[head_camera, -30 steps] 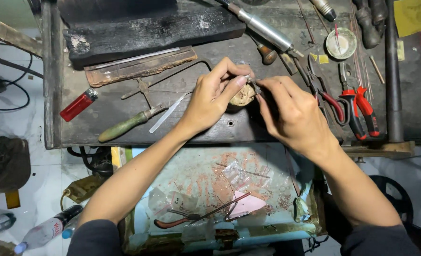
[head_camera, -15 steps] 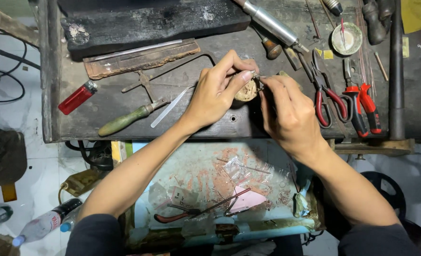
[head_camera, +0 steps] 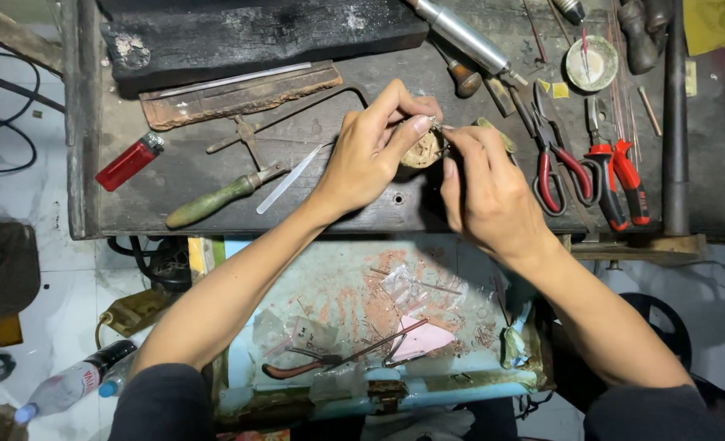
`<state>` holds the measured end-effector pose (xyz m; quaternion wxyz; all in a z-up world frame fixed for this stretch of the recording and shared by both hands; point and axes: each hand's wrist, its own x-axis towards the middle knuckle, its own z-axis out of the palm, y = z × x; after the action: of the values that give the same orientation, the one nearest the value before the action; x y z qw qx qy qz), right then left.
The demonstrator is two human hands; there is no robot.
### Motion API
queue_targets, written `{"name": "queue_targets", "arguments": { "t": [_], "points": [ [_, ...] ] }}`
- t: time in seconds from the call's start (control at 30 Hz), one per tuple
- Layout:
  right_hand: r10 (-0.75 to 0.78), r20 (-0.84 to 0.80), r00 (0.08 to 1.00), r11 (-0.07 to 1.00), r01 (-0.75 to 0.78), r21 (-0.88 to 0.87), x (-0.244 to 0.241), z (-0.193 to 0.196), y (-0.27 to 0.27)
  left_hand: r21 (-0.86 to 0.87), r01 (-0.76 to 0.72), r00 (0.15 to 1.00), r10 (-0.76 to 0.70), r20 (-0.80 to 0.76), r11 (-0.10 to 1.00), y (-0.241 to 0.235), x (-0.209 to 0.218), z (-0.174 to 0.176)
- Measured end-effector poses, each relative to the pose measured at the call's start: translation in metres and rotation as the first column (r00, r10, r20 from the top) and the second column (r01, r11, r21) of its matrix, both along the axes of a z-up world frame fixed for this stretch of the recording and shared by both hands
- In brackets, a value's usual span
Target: Polishing and inspecting a small piece of jewelry using a rotary tool and hand tools
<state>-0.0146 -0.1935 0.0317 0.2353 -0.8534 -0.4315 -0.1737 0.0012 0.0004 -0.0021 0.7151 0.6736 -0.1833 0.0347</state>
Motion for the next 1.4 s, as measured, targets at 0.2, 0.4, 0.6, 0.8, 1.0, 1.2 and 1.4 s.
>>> {"name": "queue_targets", "arguments": {
  "t": [0.2, 0.4, 0.6, 0.8, 1.0, 1.2, 1.4],
  "points": [
    [-0.052, 0.017, 0.999, 0.999, 0.052, -0.002, -0.004, -0.02, -0.002, 0.025, -0.018, 1.0, 0.017, 0.026, 1.0, 0.0, 0.0, 0.0],
    [-0.123, -0.033, 0.992, 0.992, 0.123, -0.009, -0.013, -0.025, 0.004, 0.034, -0.024, 0.999, 0.023, 0.034, 0.999, 0.0, 0.001, 0.0],
    [-0.14, -0.031, 0.99, 0.99, 0.141, 0.021, -0.014, -0.036, 0.005, 0.025, -0.027, 0.999, 0.026, 0.031, 0.999, 0.0, 0.001, -0.001],
    [-0.031, -0.082, 0.996, 0.999, 0.029, -0.03, -0.007, -0.002, 0.002, 0.02, 0.003, 1.0, -0.004, 0.017, 1.0, 0.002, 0.001, 0.0],
    [0.038, -0.069, 0.997, 0.999, -0.04, -0.028, 0.014, 0.024, -0.01, -0.003, 0.047, 0.998, -0.047, -0.032, 0.999, 0.004, 0.004, -0.002],
    [0.03, -0.241, 0.97, 0.972, -0.085, -0.221, 0.03, 0.057, -0.013, -0.076, 0.126, 0.992, -0.128, -0.02, 0.989, 0.007, 0.008, 0.0],
    [0.029, -0.252, 0.967, 0.957, -0.1, -0.272, 0.031, 0.062, -0.008, -0.059, 0.114, 0.992, -0.116, -0.039, 0.992, 0.007, 0.007, 0.004]
  ]
}}
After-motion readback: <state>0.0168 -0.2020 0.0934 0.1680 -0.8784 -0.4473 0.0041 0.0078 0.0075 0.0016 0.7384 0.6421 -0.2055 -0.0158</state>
